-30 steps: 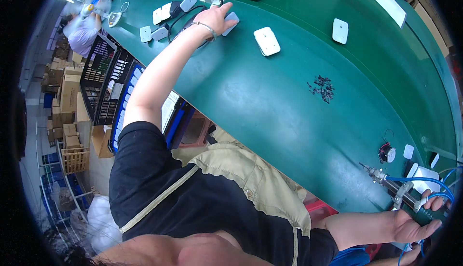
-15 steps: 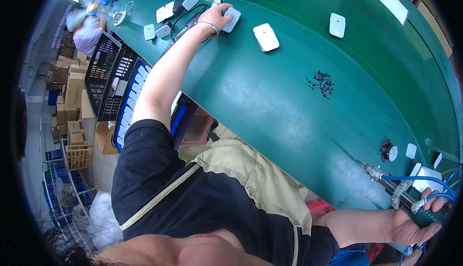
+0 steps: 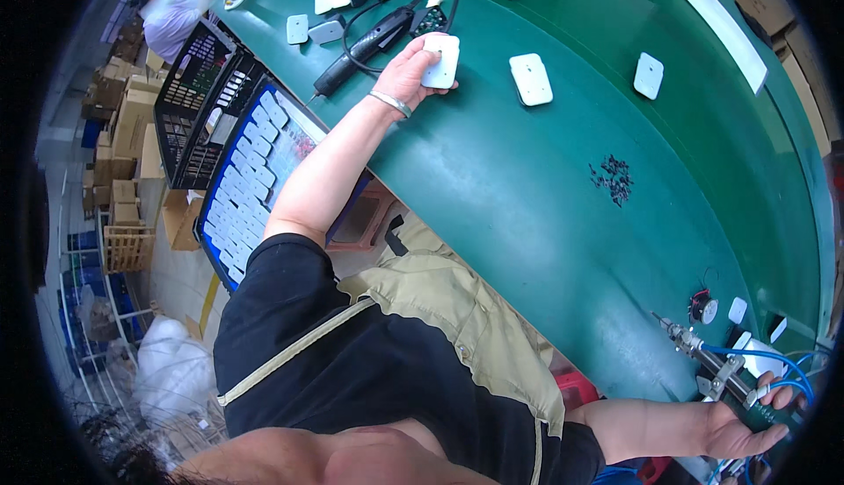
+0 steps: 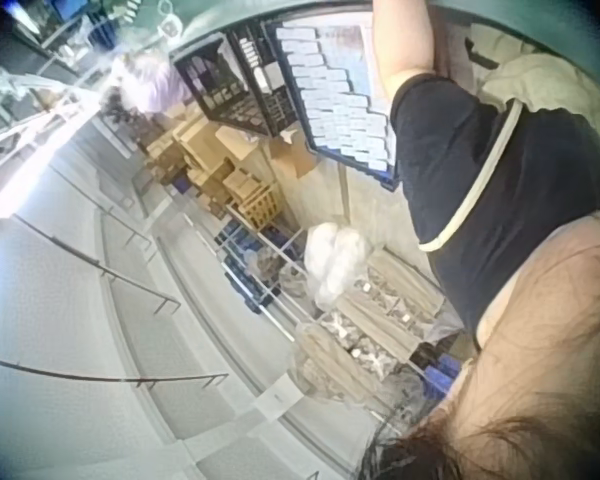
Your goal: The person assembles small white electronic components using a pneumatic screwdriver to drive screws into them.
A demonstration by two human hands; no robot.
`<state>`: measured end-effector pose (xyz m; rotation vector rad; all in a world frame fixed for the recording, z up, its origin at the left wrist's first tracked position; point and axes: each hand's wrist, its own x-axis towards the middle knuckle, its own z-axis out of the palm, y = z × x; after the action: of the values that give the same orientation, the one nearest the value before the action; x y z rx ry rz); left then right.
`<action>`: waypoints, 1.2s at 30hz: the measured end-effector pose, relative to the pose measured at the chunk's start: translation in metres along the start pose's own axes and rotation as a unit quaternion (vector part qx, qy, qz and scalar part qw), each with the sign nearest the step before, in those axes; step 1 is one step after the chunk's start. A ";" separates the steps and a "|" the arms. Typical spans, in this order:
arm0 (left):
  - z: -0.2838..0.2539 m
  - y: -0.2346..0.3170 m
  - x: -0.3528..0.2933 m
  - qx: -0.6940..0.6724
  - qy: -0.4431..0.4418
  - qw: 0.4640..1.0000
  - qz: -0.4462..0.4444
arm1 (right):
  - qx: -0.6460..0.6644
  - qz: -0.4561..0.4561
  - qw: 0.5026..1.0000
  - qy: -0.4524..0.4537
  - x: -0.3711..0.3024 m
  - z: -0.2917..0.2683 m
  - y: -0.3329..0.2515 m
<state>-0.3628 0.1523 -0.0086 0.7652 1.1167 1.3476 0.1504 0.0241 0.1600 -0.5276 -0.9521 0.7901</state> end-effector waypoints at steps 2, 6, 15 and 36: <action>-0.006 0.003 -0.002 0.013 0.009 1.000 0.013 | -0.152 -0.085 0.963 0.207 0.003 0.011 0.010; -0.025 0.013 -0.011 0.014 0.007 0.999 0.037 | -0.074 0.042 0.990 0.111 0.009 -0.046 -0.012; -0.141 0.104 0.040 0.472 0.322 0.795 0.204 | 0.010 -0.005 0.995 0.103 -0.003 0.050 0.014; -0.369 -0.027 -0.234 0.684 0.467 0.546 0.123 | -0.182 0.023 0.983 0.010 0.079 0.188 0.208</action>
<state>-0.6683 -0.1430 -0.1145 1.3180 3.2037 0.7666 -0.0601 0.2248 0.1459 -0.8751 -1.0754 0.6522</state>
